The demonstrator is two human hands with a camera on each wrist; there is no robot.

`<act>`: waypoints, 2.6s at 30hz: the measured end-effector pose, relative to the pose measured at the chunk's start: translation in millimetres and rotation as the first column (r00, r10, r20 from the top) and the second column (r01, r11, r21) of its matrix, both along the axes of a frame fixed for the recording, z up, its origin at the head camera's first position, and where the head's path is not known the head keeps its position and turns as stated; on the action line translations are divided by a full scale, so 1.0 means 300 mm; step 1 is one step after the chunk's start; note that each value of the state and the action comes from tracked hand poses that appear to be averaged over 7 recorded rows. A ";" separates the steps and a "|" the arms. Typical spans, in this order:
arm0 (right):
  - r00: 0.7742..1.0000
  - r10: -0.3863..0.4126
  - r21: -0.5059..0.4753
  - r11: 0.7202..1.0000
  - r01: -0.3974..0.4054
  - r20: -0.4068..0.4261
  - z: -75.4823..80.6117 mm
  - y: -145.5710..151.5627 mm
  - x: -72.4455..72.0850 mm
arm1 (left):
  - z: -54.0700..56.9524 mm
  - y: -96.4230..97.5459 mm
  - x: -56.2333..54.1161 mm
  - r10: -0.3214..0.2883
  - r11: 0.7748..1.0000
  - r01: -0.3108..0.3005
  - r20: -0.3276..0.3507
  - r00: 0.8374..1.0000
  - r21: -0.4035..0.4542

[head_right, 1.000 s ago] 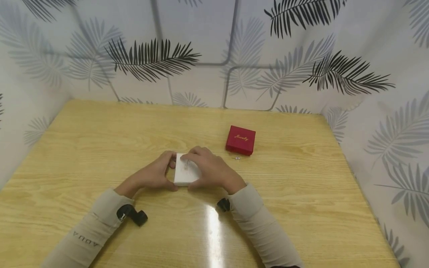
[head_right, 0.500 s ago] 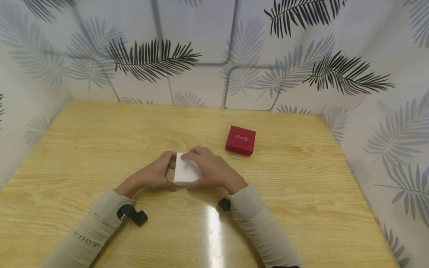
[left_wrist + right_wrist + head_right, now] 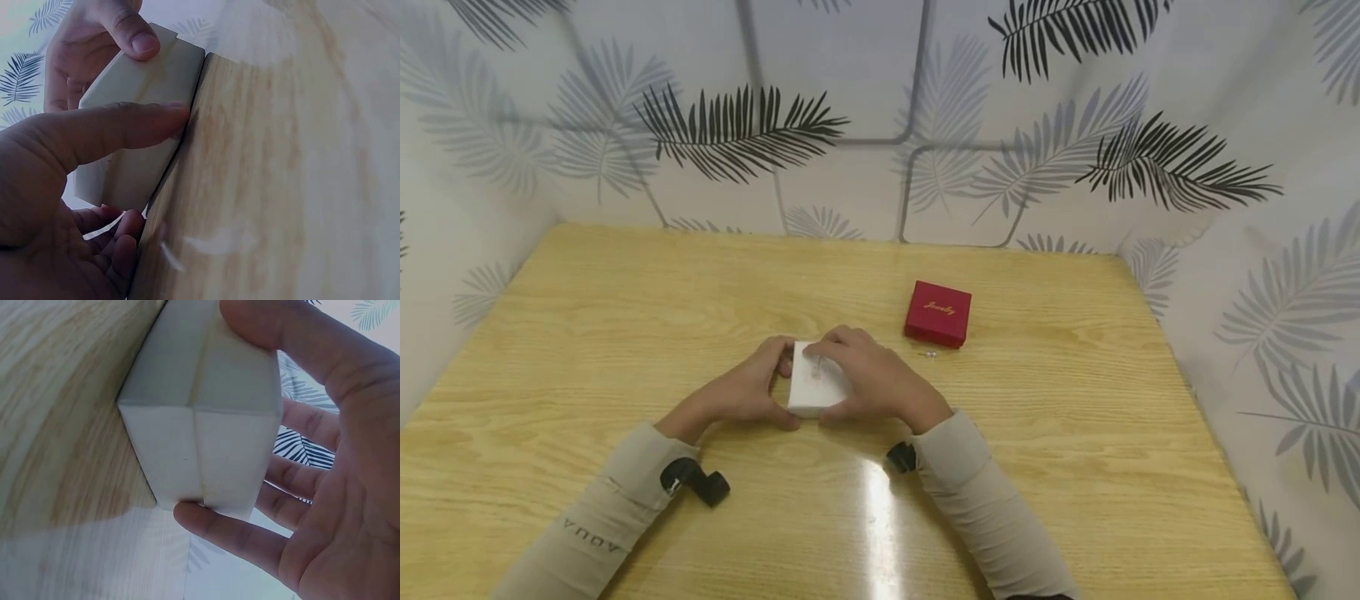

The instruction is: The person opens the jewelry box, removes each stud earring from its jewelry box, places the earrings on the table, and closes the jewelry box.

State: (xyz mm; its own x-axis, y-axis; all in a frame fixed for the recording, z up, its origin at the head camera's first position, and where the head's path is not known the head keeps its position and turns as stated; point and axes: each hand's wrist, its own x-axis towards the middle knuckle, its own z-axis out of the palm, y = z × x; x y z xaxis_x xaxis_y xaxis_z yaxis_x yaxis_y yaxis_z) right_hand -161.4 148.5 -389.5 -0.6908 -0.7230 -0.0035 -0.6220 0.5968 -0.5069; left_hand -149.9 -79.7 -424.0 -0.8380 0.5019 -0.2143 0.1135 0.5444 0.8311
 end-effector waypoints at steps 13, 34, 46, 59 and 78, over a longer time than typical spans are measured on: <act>1.000 0.004 0.001 1.000 -0.004 -0.001 0.001 0.000 0.003 | -0.011 -0.003 -0.002 -0.014 1.000 0.013 -0.030 0.999 -0.028; 1.000 0.005 0.015 1.000 -0.005 -0.007 0.009 0.001 0.004 | -0.016 0.000 0.001 -0.011 1.000 0.010 -0.037 0.999 -0.025; 1.000 0.002 -0.014 1.000 -0.002 -0.022 0.023 0.010 -0.009 | -0.011 -0.006 -0.010 -0.007 1.000 0.007 -0.019 1.000 -0.014; 1.000 -0.017 -0.012 1.000 0.017 0.010 0.059 0.022 -0.029 | 0.022 -0.005 -0.012 -0.006 1.000 0.006 0.027 1.000 -0.026; 0.999 -0.037 -0.033 0.999 0.036 -0.032 0.074 0.035 -0.044 | 0.017 -0.011 -0.011 0.007 1.000 -0.006 0.030 1.000 -0.029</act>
State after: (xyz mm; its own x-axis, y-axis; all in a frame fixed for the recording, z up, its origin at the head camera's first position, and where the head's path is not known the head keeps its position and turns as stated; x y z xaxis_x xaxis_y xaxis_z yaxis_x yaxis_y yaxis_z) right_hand -174.5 158.9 -367.2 -0.7158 -0.6970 0.0428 -0.6169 0.6025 -0.5064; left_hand -153.3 -82.8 -419.0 -0.8340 0.4896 -0.2543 0.0847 0.5691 0.8179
